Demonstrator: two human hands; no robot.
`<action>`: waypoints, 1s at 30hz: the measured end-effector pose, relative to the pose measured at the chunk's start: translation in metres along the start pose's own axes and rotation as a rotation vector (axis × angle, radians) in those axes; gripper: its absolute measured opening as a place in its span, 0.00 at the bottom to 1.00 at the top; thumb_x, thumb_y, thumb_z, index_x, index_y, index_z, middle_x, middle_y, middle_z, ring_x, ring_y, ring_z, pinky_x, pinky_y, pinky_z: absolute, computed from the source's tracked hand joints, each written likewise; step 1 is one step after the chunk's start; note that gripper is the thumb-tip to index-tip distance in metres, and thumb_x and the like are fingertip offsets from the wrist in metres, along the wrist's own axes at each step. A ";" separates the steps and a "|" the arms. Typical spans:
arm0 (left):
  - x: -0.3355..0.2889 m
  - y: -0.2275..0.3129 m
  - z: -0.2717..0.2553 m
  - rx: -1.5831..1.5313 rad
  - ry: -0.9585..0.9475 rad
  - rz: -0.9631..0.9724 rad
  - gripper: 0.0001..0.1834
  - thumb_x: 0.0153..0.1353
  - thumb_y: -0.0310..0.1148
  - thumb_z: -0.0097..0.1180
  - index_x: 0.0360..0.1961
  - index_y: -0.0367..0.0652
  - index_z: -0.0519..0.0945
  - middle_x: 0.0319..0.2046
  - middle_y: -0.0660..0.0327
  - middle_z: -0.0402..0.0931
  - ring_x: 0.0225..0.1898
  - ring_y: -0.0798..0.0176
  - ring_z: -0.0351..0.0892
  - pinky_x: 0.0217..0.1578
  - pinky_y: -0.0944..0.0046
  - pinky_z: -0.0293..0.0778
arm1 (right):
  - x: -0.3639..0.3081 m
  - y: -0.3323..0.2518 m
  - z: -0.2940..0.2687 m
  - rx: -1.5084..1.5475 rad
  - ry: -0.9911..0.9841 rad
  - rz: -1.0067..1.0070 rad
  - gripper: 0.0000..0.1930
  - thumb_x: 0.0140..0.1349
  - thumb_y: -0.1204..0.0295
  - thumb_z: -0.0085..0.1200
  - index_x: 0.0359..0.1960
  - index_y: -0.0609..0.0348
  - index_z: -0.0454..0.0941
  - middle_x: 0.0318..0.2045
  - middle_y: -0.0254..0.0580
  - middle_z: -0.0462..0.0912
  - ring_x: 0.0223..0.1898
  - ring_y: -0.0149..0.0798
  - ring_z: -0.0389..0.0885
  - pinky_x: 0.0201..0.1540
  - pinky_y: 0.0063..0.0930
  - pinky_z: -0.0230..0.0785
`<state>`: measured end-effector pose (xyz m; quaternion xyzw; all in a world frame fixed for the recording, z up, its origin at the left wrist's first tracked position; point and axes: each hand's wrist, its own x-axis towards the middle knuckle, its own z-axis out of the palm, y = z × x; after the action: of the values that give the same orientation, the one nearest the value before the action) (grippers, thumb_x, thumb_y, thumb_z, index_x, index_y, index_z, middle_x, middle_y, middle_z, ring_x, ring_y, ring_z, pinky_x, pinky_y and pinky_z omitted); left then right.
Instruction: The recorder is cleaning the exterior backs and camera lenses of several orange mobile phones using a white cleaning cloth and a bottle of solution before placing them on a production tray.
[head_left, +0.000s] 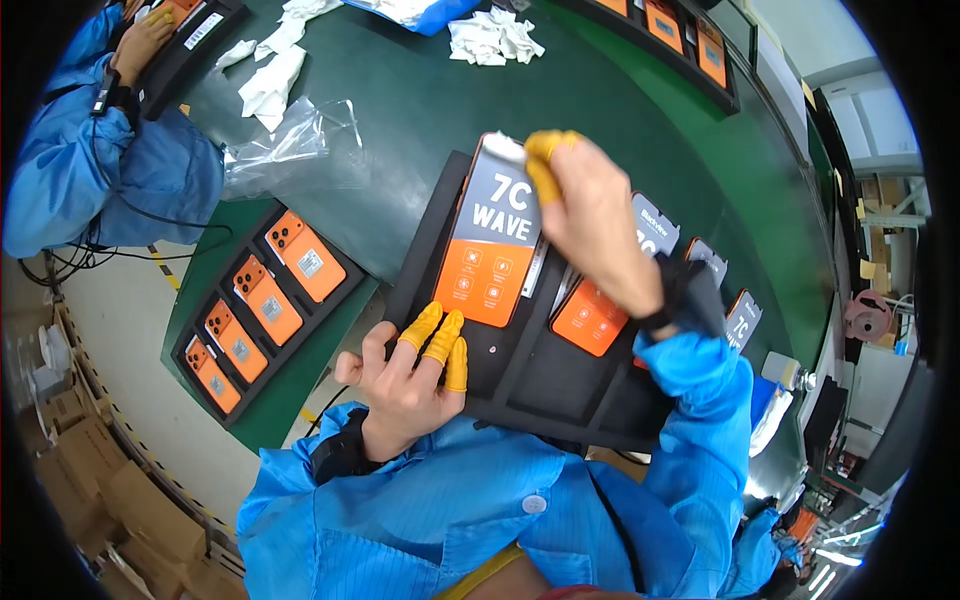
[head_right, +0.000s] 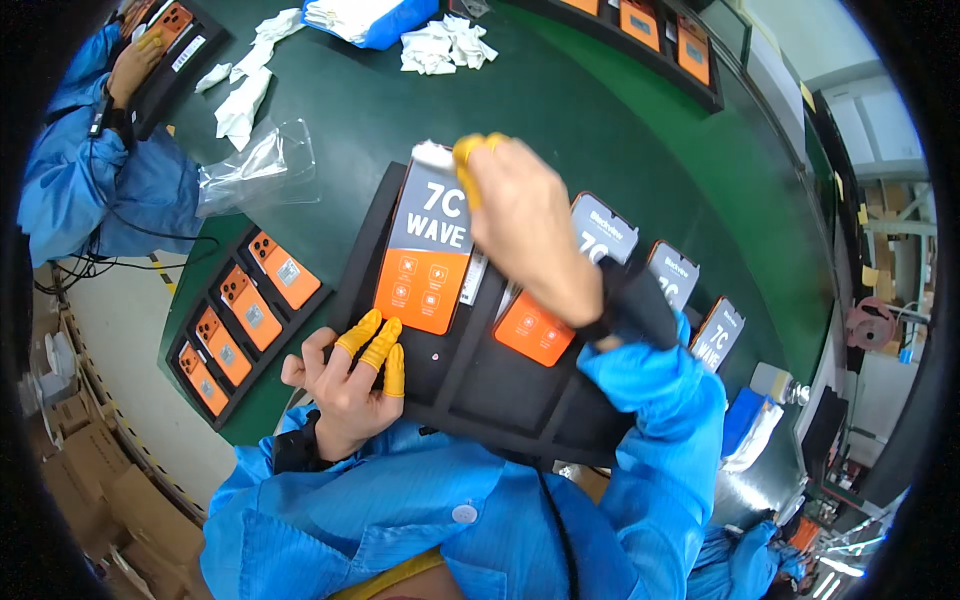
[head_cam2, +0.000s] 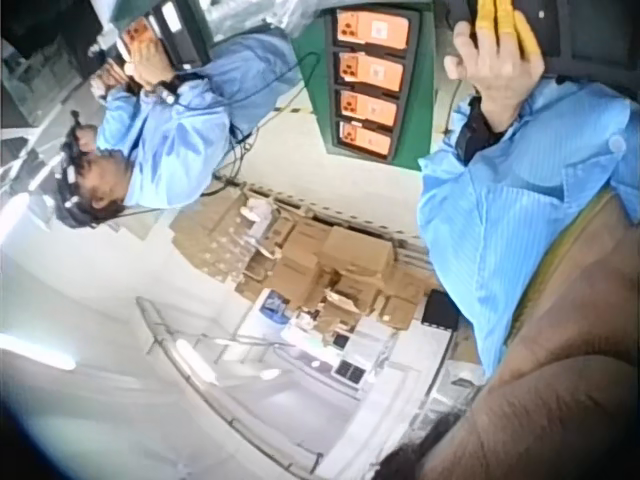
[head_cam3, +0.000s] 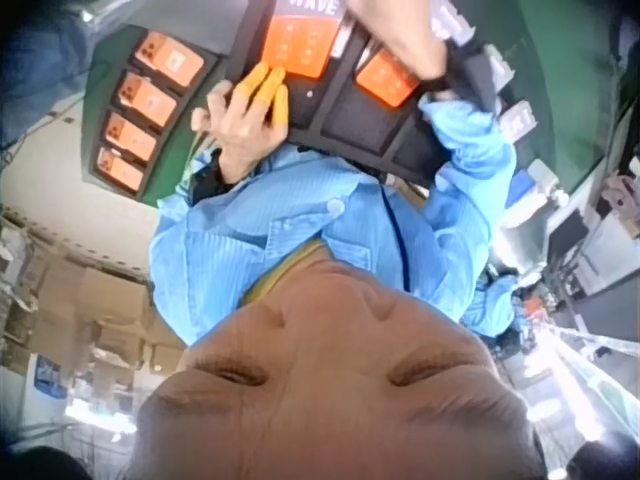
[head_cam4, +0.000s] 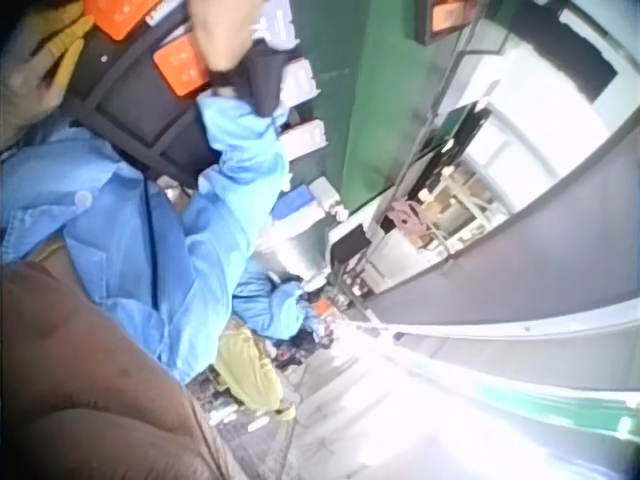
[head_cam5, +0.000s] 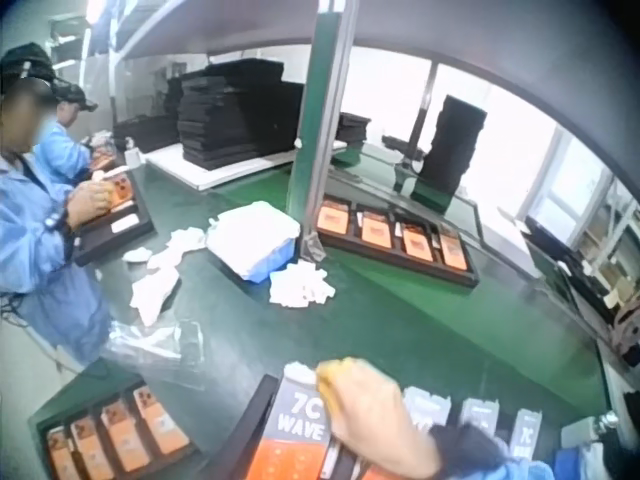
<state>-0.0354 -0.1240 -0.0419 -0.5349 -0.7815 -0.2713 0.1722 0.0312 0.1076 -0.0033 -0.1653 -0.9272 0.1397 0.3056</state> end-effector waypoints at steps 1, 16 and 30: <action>0.001 0.000 0.001 0.000 0.005 0.000 0.08 0.43 0.39 0.62 0.21 0.48 0.81 0.29 0.66 0.79 0.38 0.59 0.71 0.39 0.56 0.47 | -0.009 -0.009 -0.001 -0.028 -0.033 0.001 0.09 0.53 0.79 0.56 0.36 0.65 0.74 0.25 0.51 0.72 0.27 0.54 0.74 0.30 0.41 0.69; -0.003 0.002 0.002 -0.017 0.026 -0.023 0.06 0.40 0.38 0.61 0.20 0.49 0.81 0.31 0.67 0.80 0.37 0.59 0.71 0.39 0.56 0.47 | 0.007 -0.037 0.024 -0.075 -0.197 -0.051 0.08 0.48 0.82 0.50 0.32 0.63 0.70 0.27 0.47 0.72 0.32 0.49 0.76 0.32 0.38 0.71; 0.000 0.001 0.003 -0.040 0.048 -0.011 0.07 0.42 0.37 0.61 0.22 0.47 0.82 0.27 0.66 0.78 0.37 0.60 0.71 0.39 0.56 0.46 | -0.025 -0.017 0.002 -0.044 -0.064 -0.044 0.12 0.45 0.82 0.55 0.34 0.64 0.73 0.26 0.48 0.73 0.29 0.50 0.75 0.32 0.39 0.70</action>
<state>-0.0344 -0.1216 -0.0440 -0.5271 -0.7745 -0.3006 0.1788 0.0451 0.0815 -0.0119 -0.1472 -0.9428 0.1176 0.2752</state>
